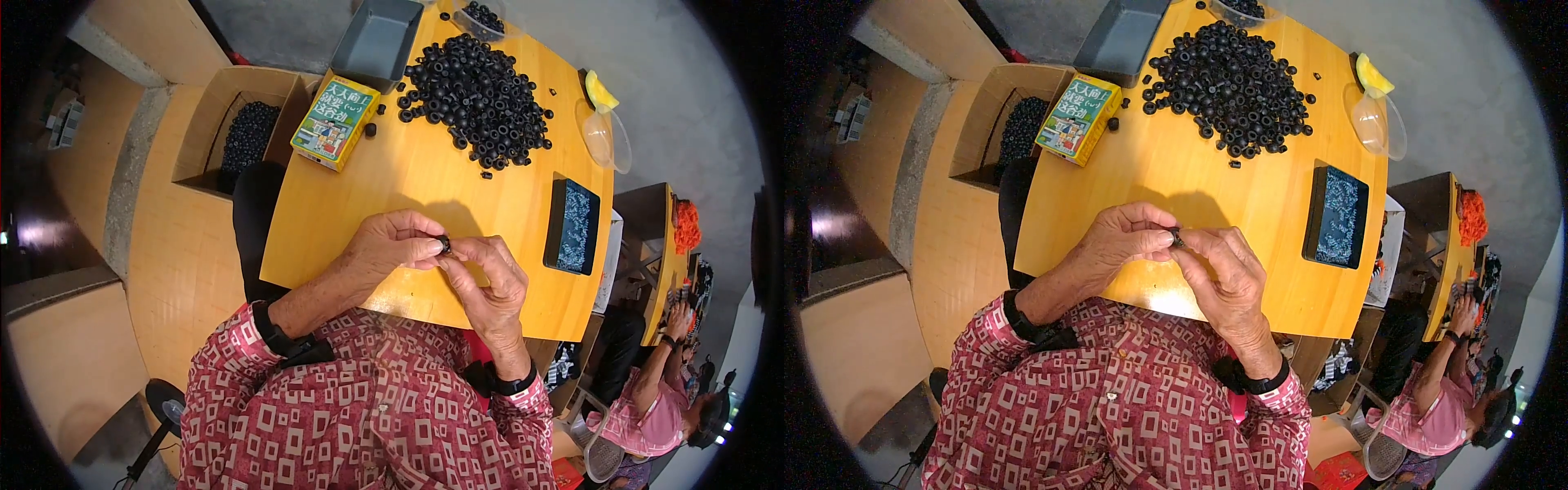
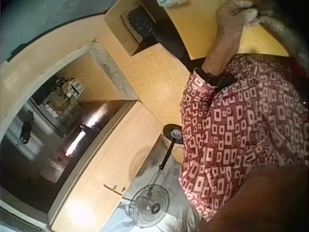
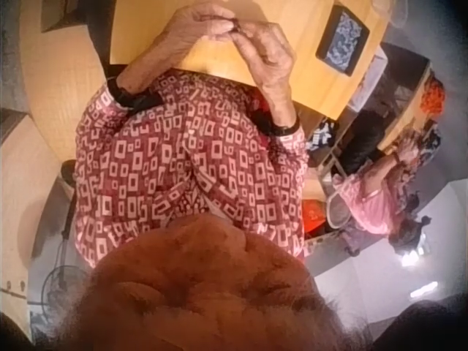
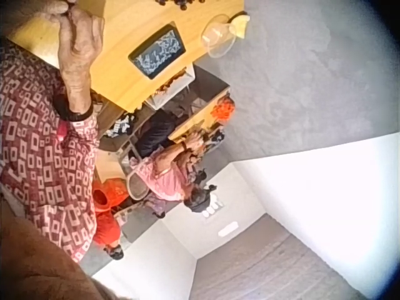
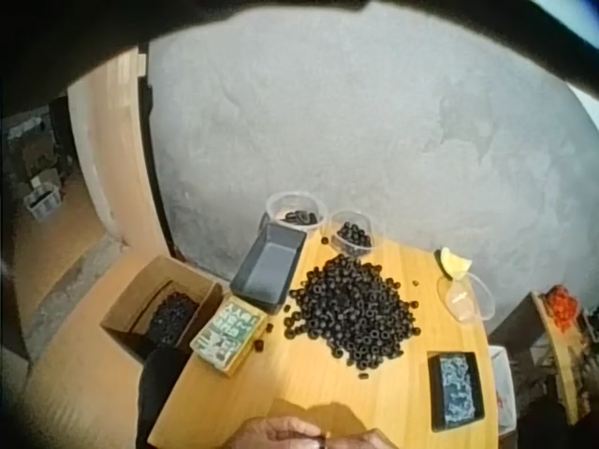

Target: The person dumps black parts from a plastic container onto the table, then repeatedly picks up the parts and inserts small pins from a tray into them by hand.

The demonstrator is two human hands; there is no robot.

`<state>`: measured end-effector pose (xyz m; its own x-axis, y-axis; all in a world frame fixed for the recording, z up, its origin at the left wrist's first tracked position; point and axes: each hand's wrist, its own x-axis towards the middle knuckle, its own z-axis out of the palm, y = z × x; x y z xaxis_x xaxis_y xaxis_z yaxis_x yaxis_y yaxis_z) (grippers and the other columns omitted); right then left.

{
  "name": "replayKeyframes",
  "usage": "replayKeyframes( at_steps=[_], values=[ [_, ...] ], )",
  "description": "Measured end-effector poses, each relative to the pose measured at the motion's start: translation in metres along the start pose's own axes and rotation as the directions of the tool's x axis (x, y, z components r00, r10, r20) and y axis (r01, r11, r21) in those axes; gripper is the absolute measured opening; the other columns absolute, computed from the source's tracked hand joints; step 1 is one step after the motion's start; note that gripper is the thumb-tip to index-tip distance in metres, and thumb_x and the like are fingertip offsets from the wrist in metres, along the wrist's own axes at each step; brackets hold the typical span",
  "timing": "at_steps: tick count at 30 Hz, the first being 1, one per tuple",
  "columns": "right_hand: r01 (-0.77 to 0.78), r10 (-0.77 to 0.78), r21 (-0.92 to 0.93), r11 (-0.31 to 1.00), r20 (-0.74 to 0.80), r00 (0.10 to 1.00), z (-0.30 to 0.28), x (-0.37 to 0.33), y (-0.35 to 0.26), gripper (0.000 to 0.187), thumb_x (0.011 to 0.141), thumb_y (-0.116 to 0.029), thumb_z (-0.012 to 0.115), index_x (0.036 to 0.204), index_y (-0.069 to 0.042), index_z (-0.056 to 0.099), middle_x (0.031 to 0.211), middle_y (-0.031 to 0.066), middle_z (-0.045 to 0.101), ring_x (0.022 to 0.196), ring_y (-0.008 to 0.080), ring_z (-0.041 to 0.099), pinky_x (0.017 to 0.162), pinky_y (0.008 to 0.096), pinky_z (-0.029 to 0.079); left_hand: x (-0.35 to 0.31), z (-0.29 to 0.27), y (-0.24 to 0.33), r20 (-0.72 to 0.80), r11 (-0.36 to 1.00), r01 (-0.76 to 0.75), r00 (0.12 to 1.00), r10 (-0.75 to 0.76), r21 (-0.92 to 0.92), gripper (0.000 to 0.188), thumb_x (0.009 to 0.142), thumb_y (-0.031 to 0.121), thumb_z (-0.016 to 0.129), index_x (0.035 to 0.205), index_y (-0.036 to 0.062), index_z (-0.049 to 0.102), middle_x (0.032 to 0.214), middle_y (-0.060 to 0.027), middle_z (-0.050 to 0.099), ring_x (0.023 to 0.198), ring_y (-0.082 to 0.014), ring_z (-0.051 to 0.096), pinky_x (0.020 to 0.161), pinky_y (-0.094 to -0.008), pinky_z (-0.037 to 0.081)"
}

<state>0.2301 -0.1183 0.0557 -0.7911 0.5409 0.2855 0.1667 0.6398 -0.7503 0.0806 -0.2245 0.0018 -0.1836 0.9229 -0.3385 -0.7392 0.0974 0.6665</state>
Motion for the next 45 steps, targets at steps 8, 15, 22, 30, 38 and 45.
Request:
replayKeyframes(
  at_steps=[8,15,22,30,38,45],
  values=[
    [0.024,-0.022,-0.054,0.998,0.043,0.999,-0.005,0.001,-0.001,0.016,0.081,0.003,0.075,0.096,-0.001,0.069,0.088,0.0099,0.067,0.080,0.0220,0.064,0.069,0.0318,0.053,0.001,-0.001,0.000,0.019,0.999,0.029,0.999,-0.028,-0.015,0.022,0.092,0.007,0.069,0.112,-0.0013,0.066,0.098,-0.0070,0.069,0.088,-0.0126,0.068,0.081,-0.0248,0.057],
    [-0.051,0.047,0.039,0.998,0.085,0.995,-0.006,0.007,-0.004,0.014,0.082,0.003,0.074,0.094,-0.001,0.069,0.085,0.0089,0.065,0.079,0.0214,0.064,0.068,0.0312,0.052,0.000,-0.003,-0.003,0.018,1.000,-0.029,0.999,0.029,-0.001,0.024,0.092,0.007,0.070,0.114,-0.0013,0.065,0.096,-0.0076,0.070,0.086,-0.0123,0.067,0.079,-0.0246,0.056],
    [-0.123,0.112,0.108,0.986,0.104,0.988,-0.006,0.009,-0.001,0.012,0.084,0.002,0.074,0.093,0.000,0.067,0.084,0.0084,0.065,0.077,0.0192,0.063,0.069,0.0288,0.051,0.000,-0.005,-0.003,0.060,0.998,-0.063,0.996,0.063,-0.008,0.024,0.092,0.007,0.070,0.114,-0.0018,0.065,0.096,-0.0080,0.070,0.086,-0.0127,0.067,0.079,-0.0254,0.055],
    [-0.113,0.105,0.131,0.985,0.070,0.992,-0.007,0.008,-0.001,0.012,0.084,0.001,0.075,0.092,0.000,0.067,0.082,0.0086,0.065,0.074,0.0185,0.062,0.067,0.0292,0.050,-0.003,-0.001,0.003,0.038,0.998,-0.053,0.998,0.052,0.019,0.023,0.092,0.008,0.069,0.113,-0.0017,0.066,0.098,-0.0083,0.070,0.086,-0.0137,0.068,0.082,-0.0254,0.056],
    [0.271,-0.266,-0.244,0.931,0.053,0.963,-0.003,0.006,0.006,0.024,0.076,-0.002,0.077,0.099,-0.001,0.070,0.091,0.0105,0.065,0.080,0.0258,0.063,0.070,0.0365,0.049,0.001,-0.004,0.001,-0.004,1.000,0.001,1.000,-0.001,0.023,0.022,0.093,0.007,0.068,0.113,-0.0015,0.066,0.102,-0.0078,0.069,0.092,-0.0142,0.069,0.084,-0.0266,0.058],
    [0.308,-0.287,-0.249,0.918,0.115,0.951,-0.012,0.022,0.010,0.018,0.080,-0.005,0.074,0.097,0.000,0.069,0.094,0.0119,0.065,0.083,0.0277,0.062,0.071,0.0381,0.049,0.001,-0.006,0.001,-0.018,0.999,0.011,1.000,-0.011,0.038,0.021,0.093,0.007,0.067,0.113,0.0008,0.066,0.104,-0.0085,0.070,0.094,-0.0174,0.069,0.087,-0.0307,0.058]
  ],
)
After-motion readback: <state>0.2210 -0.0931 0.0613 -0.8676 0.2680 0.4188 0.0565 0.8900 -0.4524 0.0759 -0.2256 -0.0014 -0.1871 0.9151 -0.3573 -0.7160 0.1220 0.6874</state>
